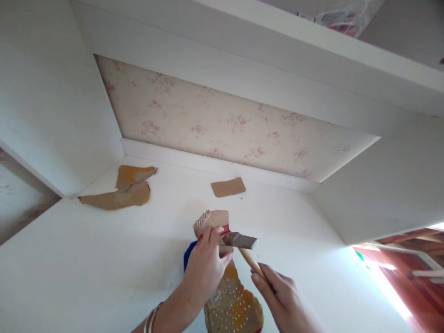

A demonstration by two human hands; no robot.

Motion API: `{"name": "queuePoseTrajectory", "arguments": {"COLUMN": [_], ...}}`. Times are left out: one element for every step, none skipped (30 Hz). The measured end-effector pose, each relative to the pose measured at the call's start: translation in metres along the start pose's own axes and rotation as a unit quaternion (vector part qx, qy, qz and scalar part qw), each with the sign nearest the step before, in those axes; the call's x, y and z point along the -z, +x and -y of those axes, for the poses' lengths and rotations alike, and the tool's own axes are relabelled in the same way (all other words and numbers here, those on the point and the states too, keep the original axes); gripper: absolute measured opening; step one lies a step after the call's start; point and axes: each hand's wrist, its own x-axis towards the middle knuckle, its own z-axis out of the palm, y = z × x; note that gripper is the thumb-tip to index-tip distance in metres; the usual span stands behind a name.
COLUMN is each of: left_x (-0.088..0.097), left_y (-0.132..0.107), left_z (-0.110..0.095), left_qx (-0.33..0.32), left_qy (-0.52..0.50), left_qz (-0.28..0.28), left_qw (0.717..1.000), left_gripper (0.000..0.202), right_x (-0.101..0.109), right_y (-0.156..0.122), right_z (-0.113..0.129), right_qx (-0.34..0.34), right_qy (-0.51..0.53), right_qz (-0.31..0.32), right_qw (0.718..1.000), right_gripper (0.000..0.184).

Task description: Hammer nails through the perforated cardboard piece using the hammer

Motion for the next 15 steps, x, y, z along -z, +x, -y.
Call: {"name": "queuePoseTrajectory", "arguments": {"left_x": [-0.0002, -0.0004, -0.0006, -0.0010, -0.0012, -0.0015, -0.0017, -0.0018, -0.0017, -0.0017, -0.0016, -0.0016, -0.0017, -0.0018, -0.0020], "left_y": [-0.0003, -0.0005, -0.0006, -0.0006, -0.0005, -0.0004, -0.0003, -0.0002, -0.0002, -0.0003, -0.0005, -0.0008, -0.0010, -0.0013, -0.0013], "left_z": [0.0001, 0.0002, 0.0003, 0.0004, 0.0004, 0.0004, 0.0003, 0.0002, 0.0000, 0.0000, -0.0001, 0.0000, 0.0002, 0.0004, 0.0006], "left_qx": [-0.001, -0.003, -0.004, -0.005, -0.007, -0.008, -0.008, -0.007, -0.005, -0.003, -0.003, -0.004, -0.005, -0.009, -0.013], "left_qy": [0.004, 0.007, 0.008, 0.008, 0.007, 0.005, 0.002, 0.001, 0.002, 0.002, 0.003, 0.004, 0.004, 0.004, 0.003], "left_qz": [-0.002, -0.004, -0.005, -0.005, -0.005, -0.005, -0.006, -0.008, -0.010, -0.012, -0.013, -0.013, -0.013, -0.012, -0.013], "left_qw": [1.000, 1.000, 1.000, 1.000, 1.000, 1.000, 1.000, 1.000, 1.000, 1.000, 1.000, 1.000, 1.000, 1.000, 1.000], "left_gripper": [0.050, 0.051, 0.053, 0.054, 0.054, 0.054, 0.054, 0.054, 0.054, 0.054, 0.054, 0.054, 0.054, 0.054, 0.055], "right_x": [-0.0001, -0.0002, -0.0001, 0.0000, 0.0002, 0.0005, 0.0007, 0.0008, 0.0008, 0.0007, 0.0005, 0.0003, 0.0001, 0.0000, -0.0001], "right_y": [-0.0002, -0.0004, -0.0005, -0.0005, -0.0004, -0.0002, 0.0001, 0.0006, 0.0010, 0.0013, 0.0015, 0.0016, 0.0015, 0.0014, 0.0014], "right_z": [-0.0006, -0.0012, -0.0016, -0.0018, -0.0016, -0.0013, -0.0008, -0.0002, 0.0002, 0.0005, 0.0006, 0.0007, 0.0008, 0.0009, 0.0011], "right_qx": [-0.001, -0.003, -0.005, -0.008, -0.010, -0.013, -0.016, -0.018, -0.020, -0.021, -0.021, -0.020, -0.020, -0.021, -0.023], "right_qy": [-0.005, -0.009, -0.010, -0.006, 0.001, 0.007, 0.012, 0.011, 0.007, -0.001, -0.006, -0.009, -0.006, 0.000, 0.008], "right_qz": [0.007, 0.013, 0.016, 0.015, 0.009, 0.002, -0.001, 0.000, 0.006, 0.015, 0.022, 0.024, 0.020, 0.010, -0.002], "right_qw": [1.000, 1.000, 1.000, 1.000, 1.000, 1.000, 1.000, 1.000, 1.000, 1.000, 1.000, 0.999, 1.000, 1.000, 1.000], "right_gripper": [0.035, 0.036, 0.036, 0.037, 0.037, 0.036, 0.036, 0.036, 0.036, 0.037, 0.037, 0.037, 0.038, 0.038, 0.037]}}
